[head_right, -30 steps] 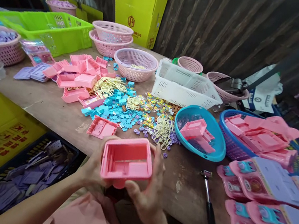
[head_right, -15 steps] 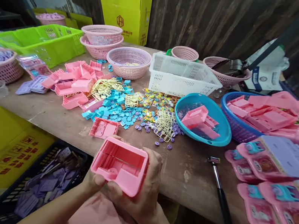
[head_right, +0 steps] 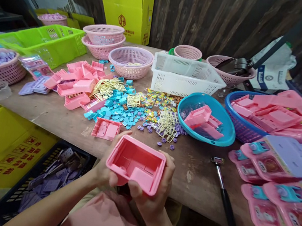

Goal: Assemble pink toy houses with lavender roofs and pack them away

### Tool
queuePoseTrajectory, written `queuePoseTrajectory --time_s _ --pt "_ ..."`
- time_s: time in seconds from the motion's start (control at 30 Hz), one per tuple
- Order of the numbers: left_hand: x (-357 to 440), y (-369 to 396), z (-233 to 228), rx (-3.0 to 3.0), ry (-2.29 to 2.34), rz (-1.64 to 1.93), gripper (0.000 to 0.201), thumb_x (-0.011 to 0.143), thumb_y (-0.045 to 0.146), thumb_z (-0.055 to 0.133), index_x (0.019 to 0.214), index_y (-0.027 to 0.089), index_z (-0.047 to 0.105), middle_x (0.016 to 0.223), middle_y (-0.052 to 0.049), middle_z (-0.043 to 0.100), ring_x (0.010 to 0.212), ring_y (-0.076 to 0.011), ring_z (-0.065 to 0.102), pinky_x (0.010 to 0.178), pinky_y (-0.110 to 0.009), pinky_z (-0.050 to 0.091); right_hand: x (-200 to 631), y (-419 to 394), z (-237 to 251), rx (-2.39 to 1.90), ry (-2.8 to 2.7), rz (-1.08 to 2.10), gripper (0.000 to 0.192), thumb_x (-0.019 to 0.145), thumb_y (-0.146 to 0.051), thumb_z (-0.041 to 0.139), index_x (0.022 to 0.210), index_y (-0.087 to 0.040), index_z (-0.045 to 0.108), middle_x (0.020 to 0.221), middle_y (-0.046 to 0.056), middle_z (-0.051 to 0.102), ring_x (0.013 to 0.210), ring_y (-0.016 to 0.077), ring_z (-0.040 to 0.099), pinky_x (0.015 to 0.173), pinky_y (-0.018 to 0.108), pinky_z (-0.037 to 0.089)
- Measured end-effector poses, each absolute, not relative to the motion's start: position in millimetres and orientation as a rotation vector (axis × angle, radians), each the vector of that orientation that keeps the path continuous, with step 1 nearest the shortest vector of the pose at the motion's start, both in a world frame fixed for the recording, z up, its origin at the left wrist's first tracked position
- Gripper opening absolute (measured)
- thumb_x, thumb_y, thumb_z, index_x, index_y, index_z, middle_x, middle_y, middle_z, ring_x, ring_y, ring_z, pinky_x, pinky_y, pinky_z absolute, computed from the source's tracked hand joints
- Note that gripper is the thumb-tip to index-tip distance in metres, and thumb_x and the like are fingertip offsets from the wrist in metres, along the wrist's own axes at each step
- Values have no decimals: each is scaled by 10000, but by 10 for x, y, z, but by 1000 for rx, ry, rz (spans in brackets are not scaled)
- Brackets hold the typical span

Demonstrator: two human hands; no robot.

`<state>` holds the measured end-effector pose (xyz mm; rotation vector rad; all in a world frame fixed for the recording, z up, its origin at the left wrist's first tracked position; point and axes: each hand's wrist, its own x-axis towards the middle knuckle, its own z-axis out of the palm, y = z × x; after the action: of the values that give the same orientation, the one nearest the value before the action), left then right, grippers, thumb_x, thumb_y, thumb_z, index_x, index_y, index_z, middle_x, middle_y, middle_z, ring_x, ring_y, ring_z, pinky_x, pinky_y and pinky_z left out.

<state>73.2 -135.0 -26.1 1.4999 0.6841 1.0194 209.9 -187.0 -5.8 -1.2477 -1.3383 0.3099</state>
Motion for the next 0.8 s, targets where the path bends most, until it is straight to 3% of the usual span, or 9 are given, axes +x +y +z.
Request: queuePoseTrajectory --time_s 0.1,0.17,0.23,0.33,0.47,0.53,0.6,0.67,0.8 --pt "743 -1264 -283 1488 770 952 843 665 669 602 1316 188 368 1209 -103 518 1099 -283 487 973 -402 369 2277 -1800 -258 -1381 -1346 505 543 847 -595 374 1216 -198 391 1016 90 538 886 219 563 753 346 482" --pt "734 -1142 -320 1347 875 798 685 721 651 547 1189 155 483 1118 -95 576 1019 -255 531 911 -372 405 2564 -1751 -408 -1555 -1453 492 537 893 -568 225 1220 -185 412 1014 109 554 928 241 559 800 396 468" --pt "722 -972 -347 1228 966 587 653 689 677 546 1046 130 545 986 -84 621 900 -232 567 811 -339 437 2954 -1748 -521 -1881 -1461 132 520 886 -523 287 1210 -143 435 1060 157 533 993 296 521 832 468 433" --pt "720 -678 -341 1263 1030 308 618 617 690 588 897 139 592 891 -62 647 854 -221 574 756 -299 429 3512 -1847 -587 -2485 -1412 -305 406 869 -331 384 1156 -64 490 1067 258 525 1003 382 500 743 494 420" --pt "762 -325 -253 1520 1157 46 573 631 710 533 729 152 616 747 -63 648 782 -238 585 671 -284 415 3839 -1993 -600 -2770 -1486 -233 297 843 -121 311 897 -76 599 872 236 605 807 322 588 634 392 422" --pt "792 -217 -175 1760 1257 -46 550 641 706 521 675 164 605 692 -67 633 751 -251 587 637 -284 402 3810 -2033 -607 -2735 -1470 -181 290 829 -99 314 868 -86 600 836 199 634 730 278 614 605 356 437" --pt "825 -192 -80 1957 1258 -83 531 695 683 470 736 175 620 753 -74 655 788 -259 597 655 -283 406 3675 -2065 -589 -2564 -1507 -8 277 847 -146 332 910 -100 598 781 141 665 679 247 637 585 332 467" --pt "862 -252 7 2066 1212 -121 528 760 629 415 935 173 615 902 -96 677 862 -269 606 703 -295 419 3460 -2093 -525 -2239 -1602 244 299 882 -230 343 999 -123 596 804 100 699 723 228 669 611 316 510" --pt "932 -453 72 2088 1278 -264 715 796 493 454 1345 64 292 1170 -230 590 1019 -317 591 810 -354 426 2988 -2086 -293 -1743 -1749 515 384 907 -250 363 1247 -164 519 1189 83 630 1086 197 600 866 324 520"
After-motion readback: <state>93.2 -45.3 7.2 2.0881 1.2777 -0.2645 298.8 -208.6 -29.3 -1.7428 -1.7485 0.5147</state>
